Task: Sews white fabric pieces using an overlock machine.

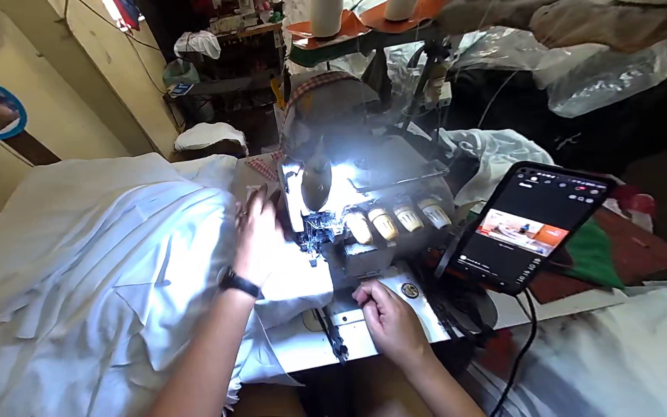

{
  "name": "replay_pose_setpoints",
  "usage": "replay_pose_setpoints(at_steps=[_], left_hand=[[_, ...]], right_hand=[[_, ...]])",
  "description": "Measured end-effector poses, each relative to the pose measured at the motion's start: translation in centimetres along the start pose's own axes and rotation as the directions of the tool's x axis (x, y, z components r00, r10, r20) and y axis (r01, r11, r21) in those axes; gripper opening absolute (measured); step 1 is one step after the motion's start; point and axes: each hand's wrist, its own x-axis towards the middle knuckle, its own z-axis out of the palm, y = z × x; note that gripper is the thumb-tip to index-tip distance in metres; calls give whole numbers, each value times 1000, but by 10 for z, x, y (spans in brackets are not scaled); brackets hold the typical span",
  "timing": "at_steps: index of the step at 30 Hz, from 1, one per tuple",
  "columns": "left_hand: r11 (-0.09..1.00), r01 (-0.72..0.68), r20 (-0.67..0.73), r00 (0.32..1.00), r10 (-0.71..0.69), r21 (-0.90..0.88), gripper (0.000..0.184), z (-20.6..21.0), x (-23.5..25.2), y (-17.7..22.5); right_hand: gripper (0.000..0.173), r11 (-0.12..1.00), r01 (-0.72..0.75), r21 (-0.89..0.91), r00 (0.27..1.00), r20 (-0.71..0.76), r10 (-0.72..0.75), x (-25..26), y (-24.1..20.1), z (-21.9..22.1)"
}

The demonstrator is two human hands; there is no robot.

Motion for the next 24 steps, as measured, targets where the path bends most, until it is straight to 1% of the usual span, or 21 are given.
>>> replay_pose_setpoints(at_steps=[1,2,3,4,5,6,7,8,9,10,11,12,13,14,15,16,17,18,20,22,24], left_hand=[[998,-58,-121,991,54,-36,32,-5,-15,-4],[992,-122,-222,969,112,-34,28,-10,-35,-7],[976,-217,-315,927,204,-6,25,-14,-59,-11],[944,-330,-349,883,313,10,23,-16,-84,-15],[898,-439,-300,857,420,4,25,-19,-109,-18],[840,-543,-181,825,535,9,31,-21,-130,-22],[784,-617,-46,783,620,62,39,-19,-147,-26],[743,-659,69,752,656,119,42,-13,-161,-32],[722,-675,124,738,663,153,37,-5,-172,-39],[718,-676,134,737,663,163,26,2,-179,-44],[718,-674,127,738,663,174,14,5,-181,-45],[728,-667,133,745,654,158,12,3,-180,-41],[749,-657,137,753,644,89,15,-2,-176,-32],[779,-626,133,770,624,-33,14,-10,-170,-20],[796,-572,108,795,598,-196,11,-18,-161,-6],[799,-509,70,828,556,-319,10,-24,-150,7],[806,-463,18,863,504,-369,13,-28,-139,18],[835,-431,-45,895,443,-343,16,-27,-127,26],[917,-348,-152,934,322,-195,24,-17,-103,30],[966,-236,-150,964,220,-103,25,-6,-85,28],[983,-165,-134,979,153,-79,18,-1,-75,29]], right_hand=[[24,1000,2,17,1000,-5,-2,-1,1,0],[24,999,1,38,1000,-7,0,-2,2,0],[24,998,-2,65,1000,-12,3,-3,3,-1],[24,995,-12,102,1000,-16,13,-4,3,0],[24,987,-26,158,999,-16,29,-4,1,-1],[23,970,-39,240,999,-20,45,-2,-3,-1],[19,938,-47,343,998,-23,58,0,-10,-1],[18,896,-54,440,997,-23,71,3,-21,-1],[23,863,-59,503,996,-26,83,5,-33,0],[28,845,-57,532,995,-35,89,6,-44,3],[29,837,-50,545,993,-60,98,9,-54,6],[25,836,-48,547,989,-90,116,12,-61,9],[19,838,-55,543,985,-110,136,15,-66,10],[16,838,-64,543,982,-117,150,18,-68,10],[13,834,-69,547,981,-113,156,19,-69,8],[12,827,-77,558,983,-97,157,19,-68,6],[11,812,-87,577,986,-67,154,19,-67,4],[10,790,-106,604,988,-24,151,18,-65,2],[12,726,-166,668,986,86,145,17,-62,-2],[16,674,-216,707,976,161,143,17,-62,-5],[20,625,-270,732,963,212,168,18,-63,-8]])
